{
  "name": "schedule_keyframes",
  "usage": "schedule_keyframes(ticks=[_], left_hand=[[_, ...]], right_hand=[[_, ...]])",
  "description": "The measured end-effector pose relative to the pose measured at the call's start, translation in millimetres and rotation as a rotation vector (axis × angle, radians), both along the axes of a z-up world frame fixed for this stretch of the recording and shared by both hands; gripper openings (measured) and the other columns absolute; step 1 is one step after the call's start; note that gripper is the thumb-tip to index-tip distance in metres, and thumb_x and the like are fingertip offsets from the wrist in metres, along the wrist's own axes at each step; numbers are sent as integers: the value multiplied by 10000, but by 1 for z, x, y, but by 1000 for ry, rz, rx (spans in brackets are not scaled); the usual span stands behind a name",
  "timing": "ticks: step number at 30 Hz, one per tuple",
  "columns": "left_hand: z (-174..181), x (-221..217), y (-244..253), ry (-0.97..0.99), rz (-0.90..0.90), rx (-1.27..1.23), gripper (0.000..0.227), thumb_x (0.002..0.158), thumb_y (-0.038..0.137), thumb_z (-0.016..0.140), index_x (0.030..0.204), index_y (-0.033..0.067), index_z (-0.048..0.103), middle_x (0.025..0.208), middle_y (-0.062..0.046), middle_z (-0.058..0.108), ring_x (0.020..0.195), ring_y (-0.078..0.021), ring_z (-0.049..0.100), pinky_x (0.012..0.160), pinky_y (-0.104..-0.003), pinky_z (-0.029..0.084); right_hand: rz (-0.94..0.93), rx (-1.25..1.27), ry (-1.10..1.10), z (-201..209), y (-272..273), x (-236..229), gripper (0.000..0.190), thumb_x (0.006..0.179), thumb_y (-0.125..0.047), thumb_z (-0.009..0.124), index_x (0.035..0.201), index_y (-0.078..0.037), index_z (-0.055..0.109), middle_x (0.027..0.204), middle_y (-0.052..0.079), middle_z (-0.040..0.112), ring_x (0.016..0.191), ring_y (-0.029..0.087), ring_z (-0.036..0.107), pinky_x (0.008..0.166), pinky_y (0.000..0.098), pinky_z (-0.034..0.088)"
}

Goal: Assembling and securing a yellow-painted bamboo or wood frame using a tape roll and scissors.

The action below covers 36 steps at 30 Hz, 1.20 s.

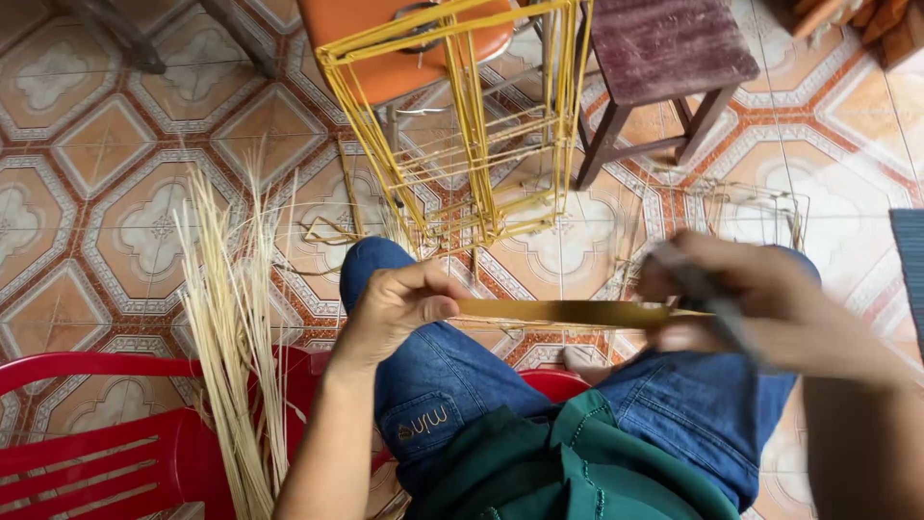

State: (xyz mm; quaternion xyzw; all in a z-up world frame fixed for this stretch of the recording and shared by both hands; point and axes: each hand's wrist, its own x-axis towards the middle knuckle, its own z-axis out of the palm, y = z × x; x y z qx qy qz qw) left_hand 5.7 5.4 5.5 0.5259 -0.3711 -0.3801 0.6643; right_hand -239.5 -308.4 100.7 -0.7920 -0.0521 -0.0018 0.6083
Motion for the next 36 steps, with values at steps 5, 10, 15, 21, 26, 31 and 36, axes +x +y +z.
schedule_keyframes(ticks=[5,10,15,21,26,31,36], left_hand=[[23,2,5,112,-83,146,142,929,108,780,1003,-8,747,899,-26,714,854,-92,650,804,-260,536],[40,3,3,83,-91,307,140,934,134,718,965,-3,709,882,-53,726,864,-108,685,832,-265,554],[46,-3,1,-17,-42,400,143,946,128,716,999,1,678,921,-64,714,875,-127,673,816,-282,555],[101,-60,-42,-953,249,351,303,818,104,781,1104,35,706,1148,-127,712,1123,-286,681,946,-364,536],[57,-92,-89,-1241,132,77,283,906,107,724,1187,70,728,1240,-104,726,1215,-292,677,1033,-404,563],[55,-96,-130,-1271,-203,557,164,1001,217,591,1055,114,706,797,-139,746,743,-343,742,629,-481,588],[52,-100,-136,-1261,-187,539,339,988,412,614,888,96,690,705,-133,702,664,-357,720,588,-488,572]], right_hand=[[-424,-281,115,-101,-139,-142,427,705,-83,826,1057,5,599,944,126,677,853,225,734,714,343,632],[-627,155,271,-57,-74,-129,338,869,-125,797,1136,-11,625,823,103,673,942,263,797,754,427,660],[-867,-535,798,-15,-29,-74,308,829,-175,868,1039,-44,685,675,112,621,628,196,598,586,384,500],[-883,-497,845,-15,-24,-62,354,827,-278,871,1046,-52,709,683,104,643,587,176,653,539,363,548],[-883,-471,771,-9,-18,-47,407,773,-312,880,1055,-80,701,687,104,692,607,188,638,509,387,511],[-831,-606,745,-14,-19,-47,431,773,-346,914,1042,-79,708,757,85,686,644,197,681,552,388,540],[-842,-401,938,2,-13,-43,340,887,-209,791,1172,-63,676,813,117,751,765,224,768,585,387,637]])
